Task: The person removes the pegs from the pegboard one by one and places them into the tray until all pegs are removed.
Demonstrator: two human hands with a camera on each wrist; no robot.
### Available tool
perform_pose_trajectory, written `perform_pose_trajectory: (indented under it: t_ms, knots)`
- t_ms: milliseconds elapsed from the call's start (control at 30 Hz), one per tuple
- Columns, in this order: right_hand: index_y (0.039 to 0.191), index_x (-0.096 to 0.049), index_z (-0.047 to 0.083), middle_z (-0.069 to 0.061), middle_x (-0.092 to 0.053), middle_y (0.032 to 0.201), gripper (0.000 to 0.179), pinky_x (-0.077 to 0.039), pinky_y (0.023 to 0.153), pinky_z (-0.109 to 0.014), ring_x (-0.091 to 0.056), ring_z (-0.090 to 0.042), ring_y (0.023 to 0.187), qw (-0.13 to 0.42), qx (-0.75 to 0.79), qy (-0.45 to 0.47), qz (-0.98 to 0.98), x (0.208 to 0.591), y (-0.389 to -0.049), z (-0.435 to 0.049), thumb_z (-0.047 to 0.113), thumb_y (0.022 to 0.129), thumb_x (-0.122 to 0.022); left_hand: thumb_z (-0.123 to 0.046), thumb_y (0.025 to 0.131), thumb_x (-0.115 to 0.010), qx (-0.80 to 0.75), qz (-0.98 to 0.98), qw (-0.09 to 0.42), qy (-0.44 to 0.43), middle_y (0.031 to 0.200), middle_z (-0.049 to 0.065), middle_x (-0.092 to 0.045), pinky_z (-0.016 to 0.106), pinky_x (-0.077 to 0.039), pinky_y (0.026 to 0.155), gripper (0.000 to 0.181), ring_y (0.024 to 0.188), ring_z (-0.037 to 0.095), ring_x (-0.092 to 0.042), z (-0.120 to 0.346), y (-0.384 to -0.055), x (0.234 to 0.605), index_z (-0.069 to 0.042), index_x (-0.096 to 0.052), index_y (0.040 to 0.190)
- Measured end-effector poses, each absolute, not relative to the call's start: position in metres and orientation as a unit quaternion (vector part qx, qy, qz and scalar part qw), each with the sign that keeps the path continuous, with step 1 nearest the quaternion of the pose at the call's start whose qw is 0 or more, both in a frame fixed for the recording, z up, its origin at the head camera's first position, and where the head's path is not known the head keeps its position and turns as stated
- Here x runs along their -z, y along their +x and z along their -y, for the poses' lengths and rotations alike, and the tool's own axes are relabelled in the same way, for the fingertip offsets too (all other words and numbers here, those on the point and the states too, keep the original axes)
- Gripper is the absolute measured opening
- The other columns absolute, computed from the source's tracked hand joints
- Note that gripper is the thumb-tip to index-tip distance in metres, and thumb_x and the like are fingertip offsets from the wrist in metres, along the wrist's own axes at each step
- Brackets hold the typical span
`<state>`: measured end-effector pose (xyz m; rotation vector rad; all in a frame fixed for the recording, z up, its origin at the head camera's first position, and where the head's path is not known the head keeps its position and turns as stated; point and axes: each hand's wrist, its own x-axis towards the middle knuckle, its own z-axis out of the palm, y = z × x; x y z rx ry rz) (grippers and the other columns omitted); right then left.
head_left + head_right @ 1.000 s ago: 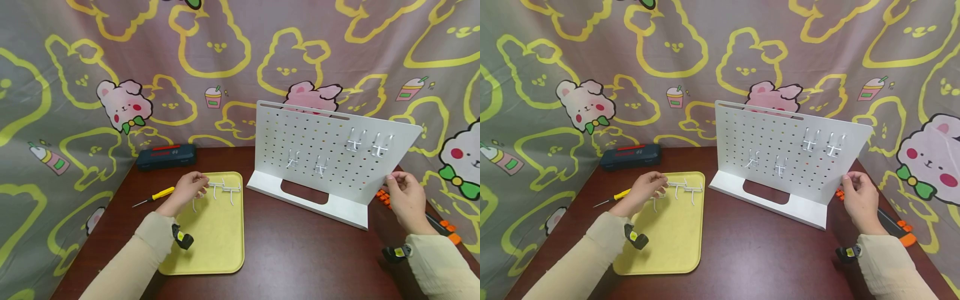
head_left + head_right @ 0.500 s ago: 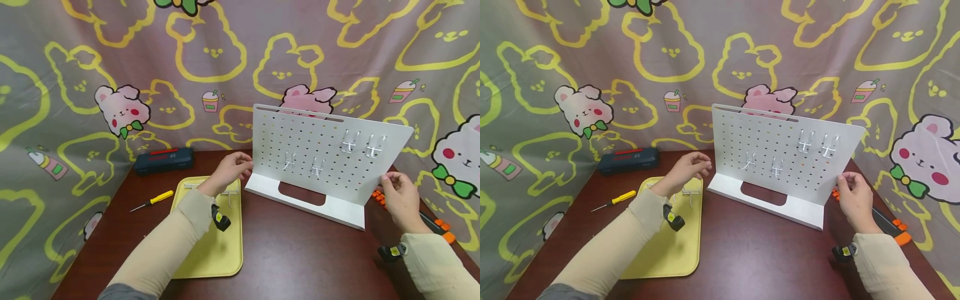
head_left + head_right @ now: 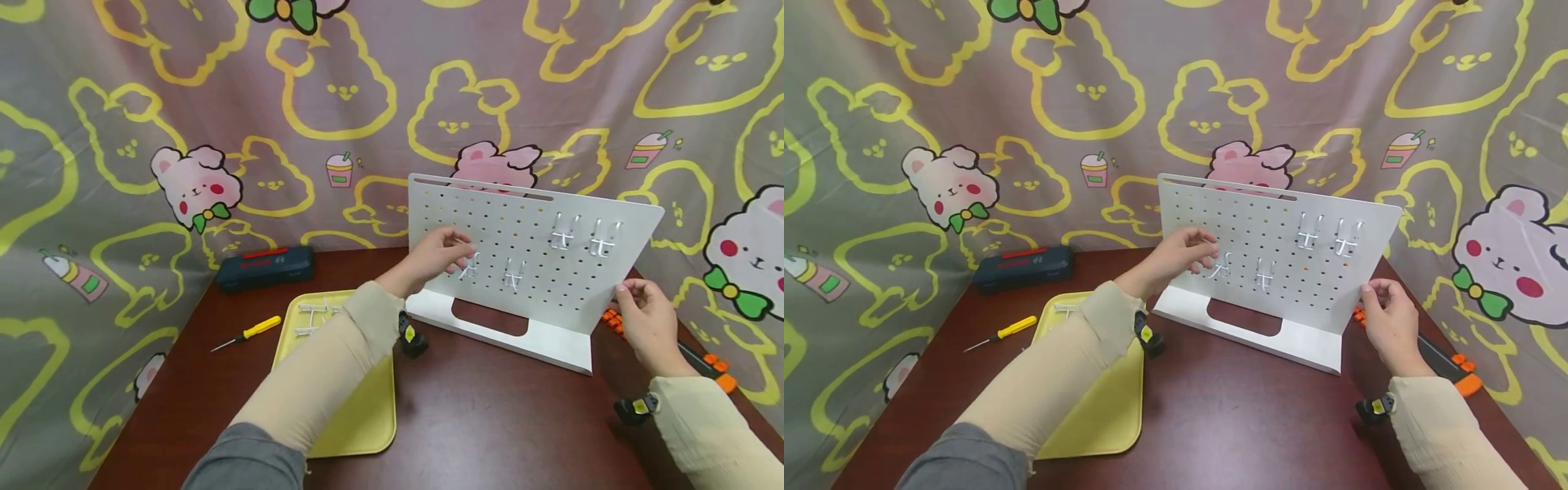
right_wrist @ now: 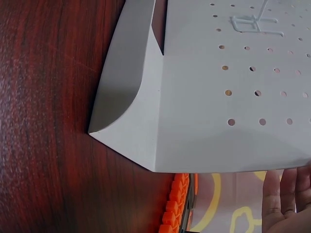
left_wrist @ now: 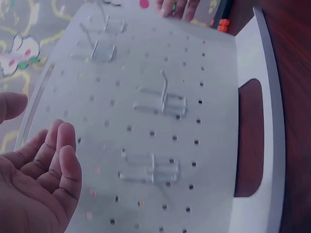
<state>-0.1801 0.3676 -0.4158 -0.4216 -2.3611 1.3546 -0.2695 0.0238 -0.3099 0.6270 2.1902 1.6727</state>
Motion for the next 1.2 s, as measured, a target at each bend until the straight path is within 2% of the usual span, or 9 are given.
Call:
perform_pose_trajectory:
  t_ms: [100, 300, 467, 533, 700, 800, 967, 1133, 1200]
  knots:
    - [0.123, -0.048, -0.005, -0.012, -0.054, 0.113, 0.034, -0.051, 0.07, -0.008, -0.055, 0.004, 0.086, 0.191, -0.484, -0.146, 0.842, 0.419, -0.178, -0.369, 0.026, 0.11, -0.046, -0.019, 0.106, -0.06, -0.581, -0.761, 0.173, 0.229, 0.121, 0.022, -0.067, 0.035, -0.054, 0.077, 0.029, 0.096, 0.03, -0.066, -0.04, -0.271, 0.307, 0.001, -0.059, 0.127]
    - [0.122, -0.047, -0.005, -0.012, -0.052, 0.111, 0.032, -0.05, 0.069, -0.007, -0.055, 0.009, 0.083, 0.187, -0.49, -0.138, 0.84, 0.425, -0.173, -0.373, 0.025, 0.111, -0.046, -0.021, 0.107, -0.06, -0.582, -0.755, 0.2, 0.227, 0.115, 0.018, -0.069, 0.037, -0.055, 0.081, 0.029, 0.087, 0.018, -0.067, -0.07, -0.271, 0.305, 0.0, -0.061, 0.126]
    - [0.122, -0.047, -0.005, -0.013, -0.052, 0.111, 0.031, -0.05, 0.069, -0.008, -0.054, 0.008, 0.083, 0.189, -0.493, -0.136, 0.838, 0.426, -0.171, -0.372, 0.024, 0.111, -0.046, -0.021, 0.107, -0.059, -0.598, -0.736, 0.221, 0.227, 0.117, 0.022, -0.069, 0.043, -0.055, 0.088, 0.032, 0.1, 0.032, -0.069, -0.099, -0.266, 0.306, 0.005, -0.063, 0.124]
    - [0.12, -0.047, -0.006, -0.013, -0.051, 0.11, 0.03, -0.05, 0.07, -0.007, -0.053, 0.008, 0.083, 0.197, -0.494, -0.137, 0.836, 0.426, -0.172, -0.371, 0.022, 0.11, -0.046, -0.022, 0.107, -0.059, -0.61, -0.727, 0.231, 0.213, 0.113, 0.021, -0.07, 0.038, -0.057, 0.081, 0.033, 0.1, 0.033, -0.069, -0.112, -0.262, 0.307, 0.006, -0.064, 0.123]
    - [0.119, -0.048, -0.008, -0.012, -0.05, 0.108, 0.029, -0.049, 0.069, -0.006, -0.053, 0.007, 0.084, 0.207, -0.495, -0.144, 0.832, 0.424, -0.174, -0.369, 0.019, 0.11, -0.046, -0.028, 0.109, -0.055, -0.669, -0.67, 0.283, 0.153, 0.091, 0.01, -0.071, 0.023, -0.049, 0.058, 0.04, 0.074, 0.018, -0.066, -0.139, -0.252, 0.308, 0.009, -0.065, 0.121]
    - [0.12, -0.048, -0.007, -0.012, -0.051, 0.109, 0.029, -0.05, 0.07, -0.007, -0.054, 0.005, 0.085, 0.204, -0.492, -0.143, 0.834, 0.422, -0.175, -0.369, 0.02, 0.11, -0.046, -0.03, 0.109, -0.054, -0.704, -0.631, 0.303, 0.121, 0.083, 0.005, -0.069, 0.022, -0.046, 0.054, 0.041, 0.067, 0.013, -0.062, -0.151, -0.247, 0.308, 0.009, -0.067, 0.115]
    - [0.118, -0.049, -0.005, -0.009, -0.051, 0.107, 0.026, -0.05, 0.07, -0.007, -0.056, 0.005, 0.085, 0.21, -0.501, -0.13, 0.83, 0.421, -0.176, -0.37, 0.019, 0.11, -0.047, -0.028, 0.108, -0.055, -0.735, -0.596, 0.311, 0.087, 0.079, 0.003, -0.069, 0.023, -0.043, 0.052, 0.034, 0.064, 0.013, -0.059, -0.161, -0.244, 0.312, 0.0, -0.069, 0.095]
    - [0.115, -0.051, -0.001, -0.005, -0.052, 0.104, 0.021, -0.05, 0.072, -0.007, -0.056, 0.006, 0.084, 0.219, -0.507, -0.122, 0.825, 0.419, -0.179, -0.37, 0.019, 0.11, -0.048, -0.025, 0.109, -0.054, -0.758, -0.57, 0.304, 0.088, 0.08, 0.003, -0.068, 0.023, -0.041, 0.052, 0.034, 0.063, 0.013, -0.057, -0.166, -0.244, 0.311, 0.006, -0.069, 0.105]
    - [0.115, -0.051, -0.001, -0.004, -0.052, 0.104, 0.022, -0.05, 0.072, -0.007, -0.055, 0.006, 0.084, 0.22, -0.502, -0.122, 0.828, 0.418, -0.18, -0.37, 0.019, 0.11, -0.048, -0.024, 0.108, -0.055, -0.763, -0.567, 0.299, 0.087, 0.08, 0.002, -0.068, 0.023, -0.041, 0.052, 0.033, 0.062, 0.012, -0.056, -0.168, -0.243, 0.31, 0.006, -0.069, 0.104]
